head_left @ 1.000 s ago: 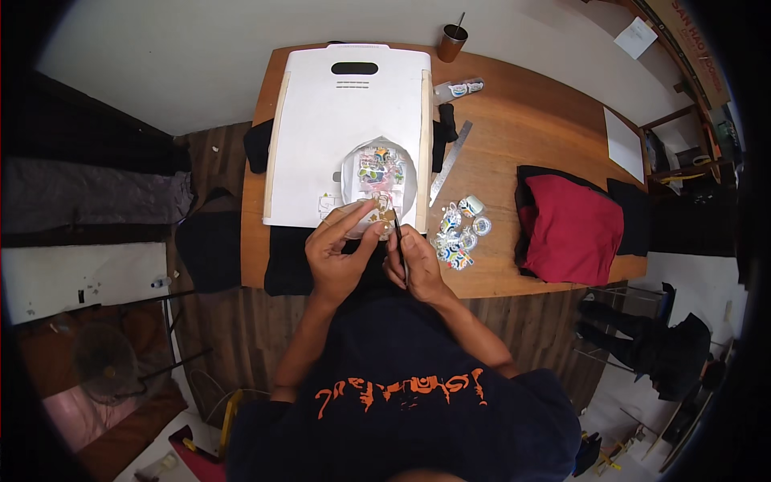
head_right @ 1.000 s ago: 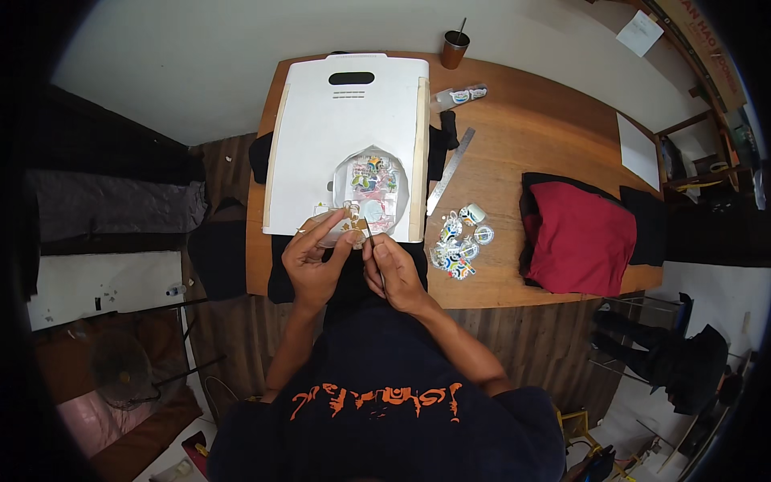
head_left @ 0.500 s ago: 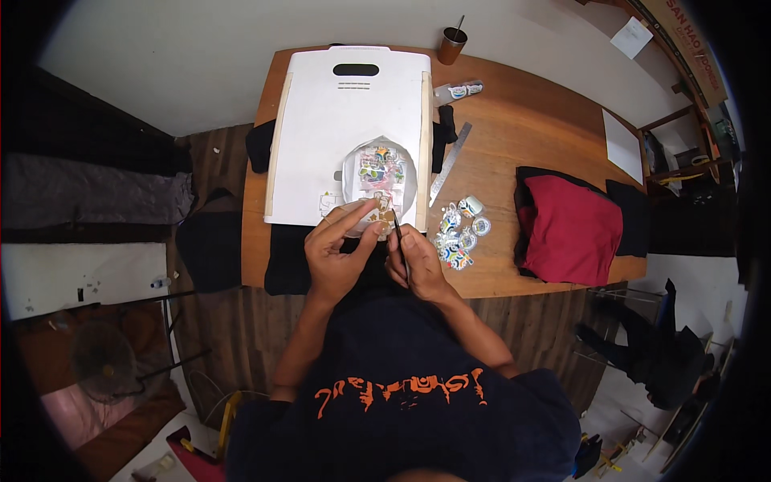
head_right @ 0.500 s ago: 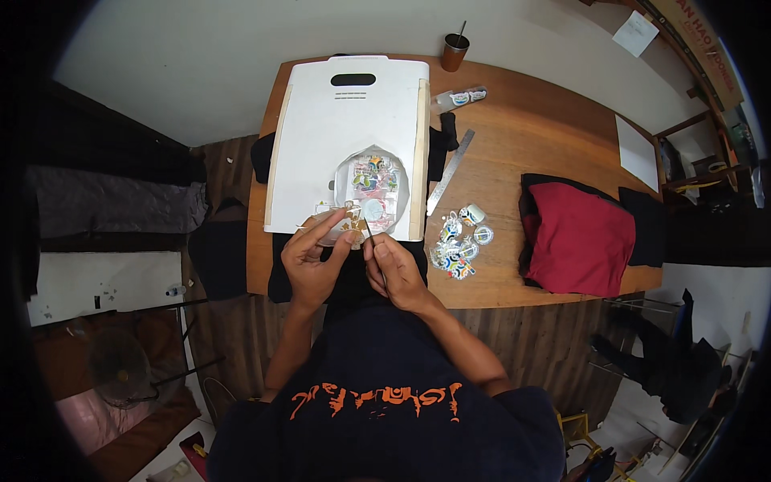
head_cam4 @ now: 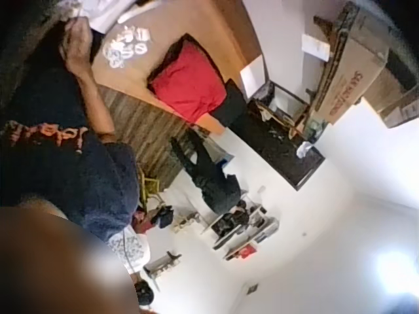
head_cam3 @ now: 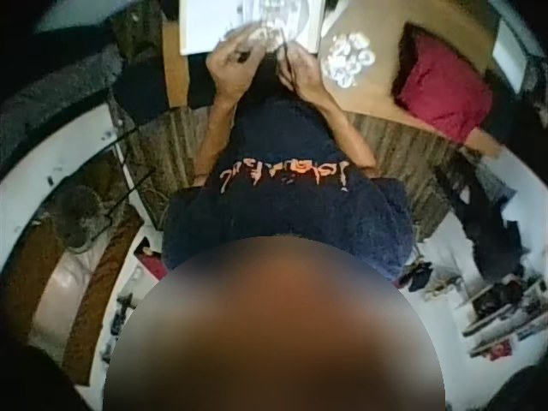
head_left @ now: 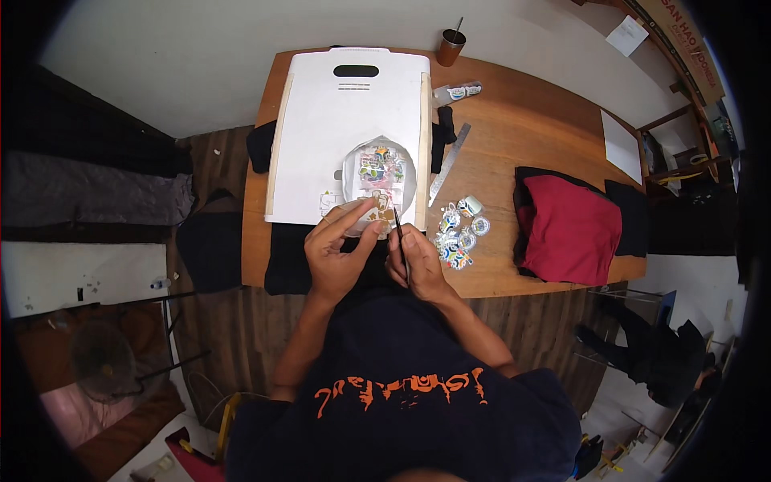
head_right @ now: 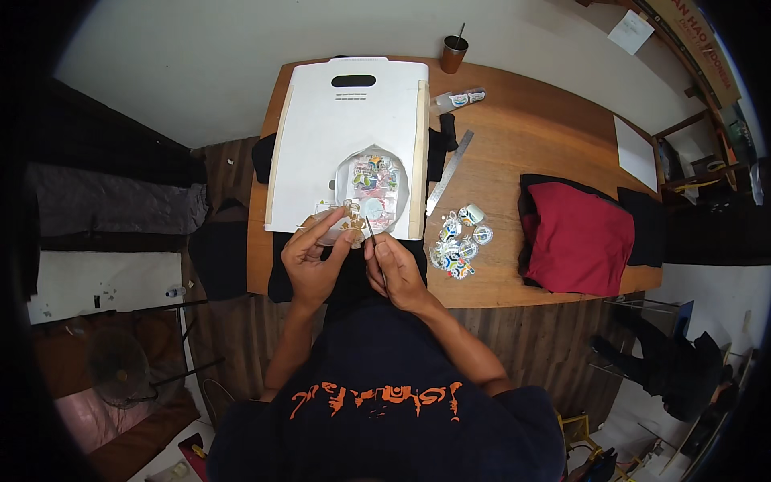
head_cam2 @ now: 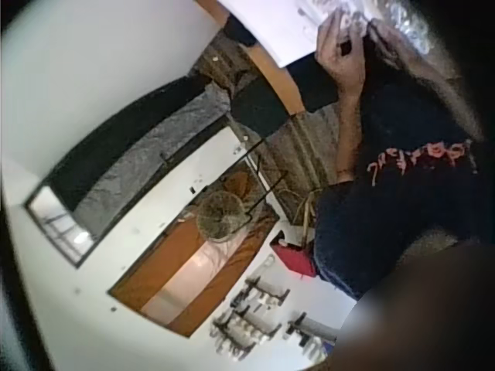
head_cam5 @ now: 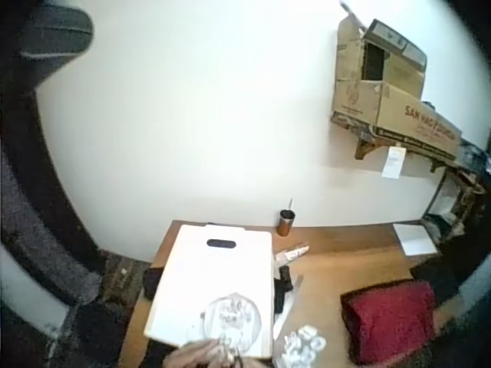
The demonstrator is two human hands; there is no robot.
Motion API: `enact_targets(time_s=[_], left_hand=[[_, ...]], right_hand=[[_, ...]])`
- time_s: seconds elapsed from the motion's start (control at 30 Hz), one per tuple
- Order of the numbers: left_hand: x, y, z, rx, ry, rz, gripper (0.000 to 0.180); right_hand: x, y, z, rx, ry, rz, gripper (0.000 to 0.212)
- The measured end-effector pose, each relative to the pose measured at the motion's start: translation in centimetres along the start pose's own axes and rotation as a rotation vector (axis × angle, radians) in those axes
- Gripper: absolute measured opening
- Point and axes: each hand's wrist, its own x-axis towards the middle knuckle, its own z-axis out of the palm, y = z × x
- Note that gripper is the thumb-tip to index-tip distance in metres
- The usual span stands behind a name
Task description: Cutting out printed stickers with scissors.
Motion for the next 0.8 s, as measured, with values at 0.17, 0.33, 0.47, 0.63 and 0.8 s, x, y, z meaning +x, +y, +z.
enact_targets(time_s=[0.17, 0.33, 0.47, 0.63, 0.8], left_hand=[[-0.2, -0.6, 0.3, -0.034, 0.072, 0.018, 0.035], [-0.4, -0.6, 0.5, -0.061, 0.083, 0.015, 0.035], [-0.2, 0.0, 0.4, -0.060, 0.033, 0.049, 0.035], [-0.4, -0.4, 0.2, -0.092, 0.018, 0.003, 0.034], [-0.7, -0.7, 0.0, -0.160, 0.049, -0.069, 0.033]], right_hand=[[0.1, 0.1, 0.4, 0.012, 0.024, -0.042, 0.035], [0.2, 0.3, 0.9, 0.000, -0.005, -0.045, 0.036], [0.2, 0.4, 0.7, 0.001, -0.001, -0.047, 0.036], [0.2, -0.1, 0.4, 0.029, 0.031, -0.049, 0.038], [0.3, -0.7, 0.0, -0.012, 0.028, -0.033, 0.038]])
